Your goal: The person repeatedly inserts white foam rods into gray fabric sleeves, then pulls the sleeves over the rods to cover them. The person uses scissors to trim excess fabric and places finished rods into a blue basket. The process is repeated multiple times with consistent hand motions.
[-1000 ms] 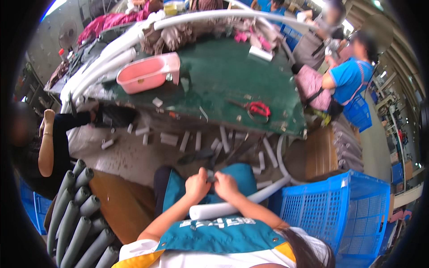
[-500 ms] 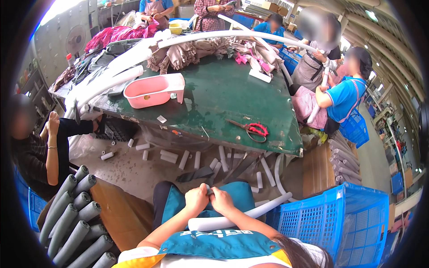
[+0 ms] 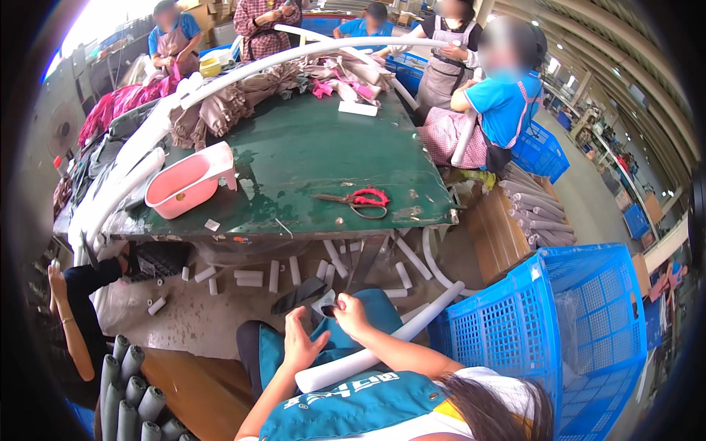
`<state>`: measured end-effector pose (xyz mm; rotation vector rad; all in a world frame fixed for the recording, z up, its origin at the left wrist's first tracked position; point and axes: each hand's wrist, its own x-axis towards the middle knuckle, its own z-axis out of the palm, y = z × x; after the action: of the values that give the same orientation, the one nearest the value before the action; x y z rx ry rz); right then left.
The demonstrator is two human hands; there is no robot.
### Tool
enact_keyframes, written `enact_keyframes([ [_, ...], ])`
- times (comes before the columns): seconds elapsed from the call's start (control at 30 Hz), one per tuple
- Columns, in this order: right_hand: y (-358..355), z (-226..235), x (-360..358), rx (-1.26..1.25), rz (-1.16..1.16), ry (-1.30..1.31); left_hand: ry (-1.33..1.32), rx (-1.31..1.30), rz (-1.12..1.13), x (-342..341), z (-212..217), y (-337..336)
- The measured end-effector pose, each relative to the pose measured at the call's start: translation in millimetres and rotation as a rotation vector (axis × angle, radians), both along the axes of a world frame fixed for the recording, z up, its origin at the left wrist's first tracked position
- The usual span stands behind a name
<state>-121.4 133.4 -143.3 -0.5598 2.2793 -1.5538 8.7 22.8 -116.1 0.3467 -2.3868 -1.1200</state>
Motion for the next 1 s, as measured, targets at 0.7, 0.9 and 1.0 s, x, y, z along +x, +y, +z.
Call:
enact_keyframes([
  [0.7, 24, 143, 26, -0.191, 1.183, -0.098, 0.189, 0.255, 0.074, 5, 61, -59],
  [0.9, -4, 179, -4, -0.298, 0.590, 0.756, 0.212, -0.016, 0.061, 1, 87, -51],
  [1.0, -7, 183, 10, -0.230, 0.607, 0.870, 0.270, -0.118, 0.093, -3, 100, -50],
])
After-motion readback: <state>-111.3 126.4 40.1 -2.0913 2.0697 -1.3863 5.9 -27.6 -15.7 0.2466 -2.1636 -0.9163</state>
